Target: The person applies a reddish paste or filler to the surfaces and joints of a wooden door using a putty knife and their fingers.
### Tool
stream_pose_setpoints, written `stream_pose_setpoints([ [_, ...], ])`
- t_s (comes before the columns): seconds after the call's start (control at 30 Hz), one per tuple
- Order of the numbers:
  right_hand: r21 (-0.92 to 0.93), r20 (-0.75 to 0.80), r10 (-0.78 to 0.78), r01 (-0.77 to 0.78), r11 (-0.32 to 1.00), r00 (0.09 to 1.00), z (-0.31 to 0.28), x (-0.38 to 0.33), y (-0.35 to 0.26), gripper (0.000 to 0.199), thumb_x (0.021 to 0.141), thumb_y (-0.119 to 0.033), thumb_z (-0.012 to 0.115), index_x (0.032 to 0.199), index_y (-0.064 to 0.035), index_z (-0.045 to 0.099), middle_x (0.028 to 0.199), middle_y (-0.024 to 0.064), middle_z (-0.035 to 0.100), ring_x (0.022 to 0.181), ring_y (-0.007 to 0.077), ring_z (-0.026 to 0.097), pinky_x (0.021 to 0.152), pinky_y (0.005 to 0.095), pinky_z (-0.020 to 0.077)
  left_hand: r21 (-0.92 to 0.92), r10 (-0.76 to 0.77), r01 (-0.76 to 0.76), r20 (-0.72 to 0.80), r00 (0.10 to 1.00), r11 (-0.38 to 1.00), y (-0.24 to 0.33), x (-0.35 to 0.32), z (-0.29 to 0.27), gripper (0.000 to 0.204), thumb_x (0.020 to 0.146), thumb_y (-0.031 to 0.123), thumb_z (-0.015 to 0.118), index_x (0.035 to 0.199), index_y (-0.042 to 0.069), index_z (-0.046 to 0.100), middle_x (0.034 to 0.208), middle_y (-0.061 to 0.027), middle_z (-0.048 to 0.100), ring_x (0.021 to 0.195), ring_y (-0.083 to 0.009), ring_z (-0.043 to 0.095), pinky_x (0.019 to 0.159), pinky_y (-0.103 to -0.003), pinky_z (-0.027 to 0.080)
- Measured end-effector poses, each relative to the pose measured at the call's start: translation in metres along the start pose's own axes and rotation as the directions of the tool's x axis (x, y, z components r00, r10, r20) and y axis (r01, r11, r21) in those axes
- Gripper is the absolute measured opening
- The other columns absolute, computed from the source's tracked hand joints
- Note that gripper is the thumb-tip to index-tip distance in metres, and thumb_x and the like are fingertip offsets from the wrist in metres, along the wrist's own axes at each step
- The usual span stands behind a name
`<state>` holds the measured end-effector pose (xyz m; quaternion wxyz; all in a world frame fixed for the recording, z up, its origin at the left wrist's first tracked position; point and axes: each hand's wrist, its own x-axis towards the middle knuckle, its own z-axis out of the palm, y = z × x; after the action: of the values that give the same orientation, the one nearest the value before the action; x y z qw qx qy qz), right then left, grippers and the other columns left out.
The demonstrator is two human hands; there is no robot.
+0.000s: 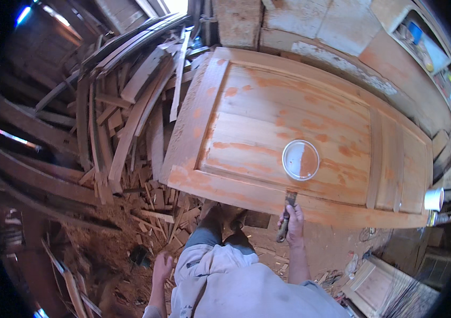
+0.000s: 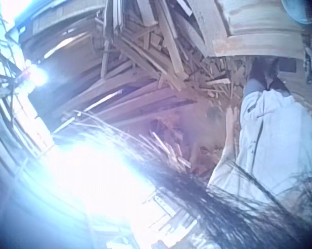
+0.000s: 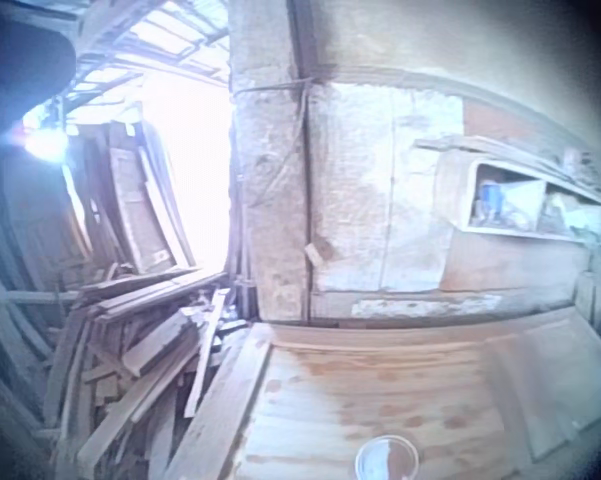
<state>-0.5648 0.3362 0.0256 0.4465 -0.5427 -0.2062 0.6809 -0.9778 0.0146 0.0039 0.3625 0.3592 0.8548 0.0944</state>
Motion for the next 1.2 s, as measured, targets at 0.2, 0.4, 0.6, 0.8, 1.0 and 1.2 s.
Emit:
stream_pose_setpoints([
  [0.2, 0.055, -0.070, 0.033, -0.029, 0.998, 0.997, 0.030, 0.007, 0.015, 0.008, 0.100, -0.019, 0.055, 0.096, -0.0124, 0.051, 0.066, -0.0003, 0.051, 0.052, 0.0106, 0.056, 0.043, 0.0276, 0.0500, -0.172, 0.334, -0.379, -0.242, 0.911, 0.909, 0.173, 0.174, -0.042, 0.030, 0.096, 0.015, 0.058, 0.121, -0.002, 0.059, 0.113, -0.0215, 0.062, 0.108, -0.0344, 0.061, 0.096, -0.040, 0.047],
  [0.4, 0.111, -0.104, 0.015, -0.003, 0.994, 0.994, 0.072, 0.054, 0.050, 0.005, 0.100, -0.016, 0.054, 0.098, -0.0122, 0.051, 0.075, 0.0007, 0.052, 0.058, 0.0113, 0.056, 0.045, 0.0277, 0.0497, -0.072, 0.651, -0.709, -0.339, 0.679, 0.701, 0.328, 0.373, -0.030, 0.031, 0.097, 0.016, 0.057, 0.123, -0.002, 0.055, 0.114, -0.0253, 0.061, 0.110, -0.0415, 0.059, 0.096, -0.045, 0.047],
  [0.6, 0.239, -0.156, 0.170, -0.130, 0.962, 0.973, 0.131, 0.062, 0.057, 0.011, 0.101, -0.020, 0.053, 0.105, -0.0104, 0.051, 0.079, 0.0037, 0.054, 0.062, 0.0136, 0.056, 0.049, 0.0305, 0.0511, -0.002, 0.709, -0.807, -0.477, 0.520, 0.591, 0.440, 0.559, -0.020, 0.036, 0.096, 0.018, 0.058, 0.123, -0.005, 0.053, 0.116, -0.0268, 0.059, 0.111, -0.0444, 0.057, 0.096, -0.047, 0.047],
  [0.8, 0.320, -0.191, 0.235, -0.165, 0.933, 0.953, 0.170, 0.074, 0.047, 0.017, 0.100, -0.018, 0.054, 0.109, -0.0051, 0.050, 0.089, 0.0078, 0.055, 0.067, 0.0176, 0.058, 0.051, 0.0331, 0.0505, 0.444, 0.660, -0.494, -0.586, 0.471, 0.747, 0.503, 0.711, -0.004, 0.068, 0.095, 0.048, 0.054, 0.140, -0.002, 0.044, 0.140, -0.0263, 0.049, 0.129, -0.0405, 0.049, 0.107, -0.048, 0.040],
  [1.0, 0.411, -0.101, 0.301, -0.236, 0.881, 0.948, 0.204, 0.183, 0.021, 0.019, 0.097, -0.020, 0.056, 0.106, -0.0032, 0.052, 0.085, 0.0080, 0.057, 0.065, 0.0183, 0.057, 0.052, 0.0339, 0.0476, 0.438, 0.619, -0.441, -0.484, 0.618, 0.783, 0.516, 0.716, 0.030, 0.072, 0.095, 0.049, 0.053, 0.147, 0.002, 0.038, 0.154, -0.0229, 0.036, 0.139, -0.0414, 0.038, 0.112, -0.055, 0.031],
  [1.2, 0.662, 0.068, 0.255, -0.235, 0.712, 0.965, 0.234, 0.307, 0.007, 0.036, 0.097, -0.018, 0.057, 0.130, -0.0037, 0.049, 0.097, 0.0092, 0.056, 0.067, 0.0184, 0.056, 0.056, 0.0336, 0.0470, 0.468, 0.496, -0.315, -0.337, 0.800, 0.826, 0.534, 0.689, 0.007, 0.069, 0.102, 0.047, 0.042, 0.156, 0.006, 0.025, 0.162, -0.0208, 0.022, 0.147, -0.0397, 0.026, 0.115, -0.056, 0.024],
])
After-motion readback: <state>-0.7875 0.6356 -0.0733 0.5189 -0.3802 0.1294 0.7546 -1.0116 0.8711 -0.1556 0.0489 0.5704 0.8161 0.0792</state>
